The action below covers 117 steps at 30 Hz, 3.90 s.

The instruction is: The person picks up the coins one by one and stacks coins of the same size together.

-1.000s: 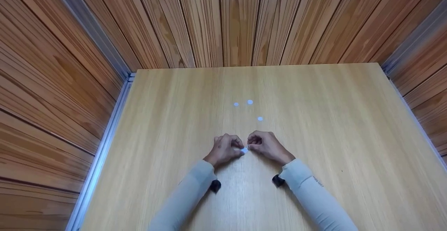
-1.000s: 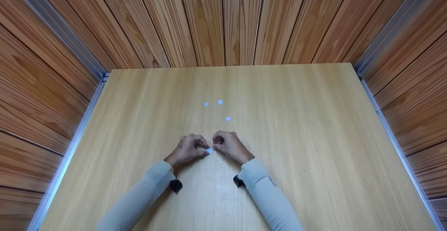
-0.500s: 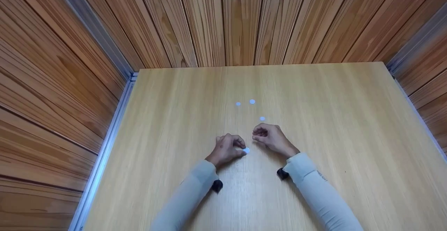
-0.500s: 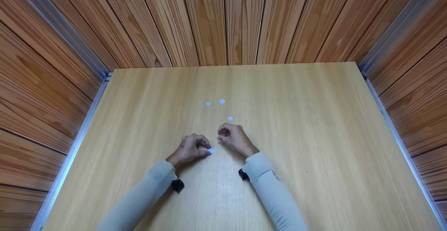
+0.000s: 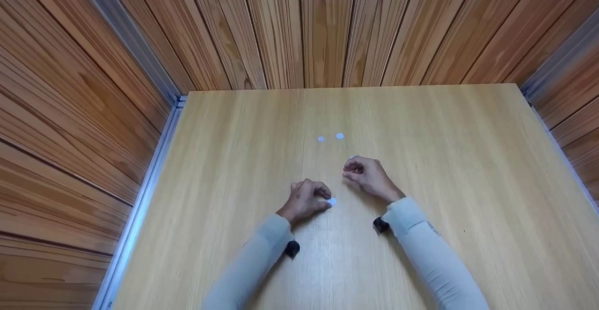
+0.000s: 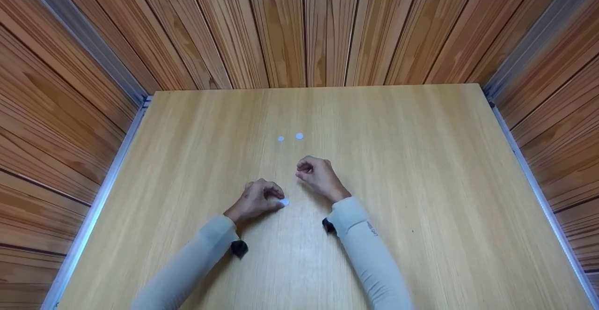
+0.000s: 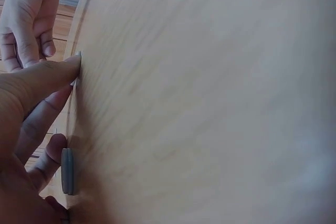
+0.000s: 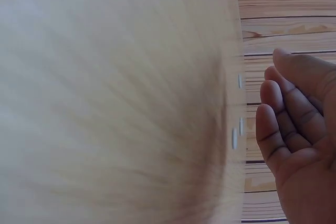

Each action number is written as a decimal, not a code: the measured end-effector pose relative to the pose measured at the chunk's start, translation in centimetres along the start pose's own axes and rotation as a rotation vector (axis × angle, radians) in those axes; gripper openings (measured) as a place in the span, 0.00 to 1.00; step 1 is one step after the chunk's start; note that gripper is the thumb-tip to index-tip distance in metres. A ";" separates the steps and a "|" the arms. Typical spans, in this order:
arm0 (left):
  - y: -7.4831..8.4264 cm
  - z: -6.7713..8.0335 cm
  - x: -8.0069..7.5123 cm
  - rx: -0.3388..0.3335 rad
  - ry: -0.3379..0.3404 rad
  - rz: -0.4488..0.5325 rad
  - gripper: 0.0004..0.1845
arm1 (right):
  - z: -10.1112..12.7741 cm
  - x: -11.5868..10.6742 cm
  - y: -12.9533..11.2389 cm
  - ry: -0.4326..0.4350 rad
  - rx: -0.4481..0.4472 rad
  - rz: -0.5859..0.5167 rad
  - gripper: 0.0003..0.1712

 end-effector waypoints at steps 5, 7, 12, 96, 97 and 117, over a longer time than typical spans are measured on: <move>0.0 0.1 0.0 0.011 -0.005 0.017 0.09 | -0.9 -0.4 0.1 0.012 0.031 0.017 0.07; 0.1 0.1 -0.1 0.016 -0.004 0.026 0.09 | -1.3 -0.6 0.1 0.019 0.026 0.014 0.07; 0.1 0.1 0.0 0.029 0.006 0.019 0.09 | -2.0 -0.8 -0.3 0.037 -0.013 0.008 0.07; -0.3 -0.2 0.2 -0.045 0.003 0.019 0.09 | -10.5 1.1 5.4 0.118 0.279 -0.091 0.19; -0.3 -0.1 0.3 -0.046 0.002 0.018 0.08 | -10.4 1.2 5.5 0.115 0.287 -0.088 0.19; -0.3 0.1 -0.1 -0.012 0.025 0.028 0.08 | -10.8 2.1 5.1 0.073 0.224 0.072 0.17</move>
Point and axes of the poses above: each hand's wrist, its own z-axis away from the middle knuckle, its own x-axis out of the palm, y = z × x, the point moved 10 cm from there along -z, towards the middle knuckle, and after that the axes turned 15 degrees about y, right-handed, at the moved point
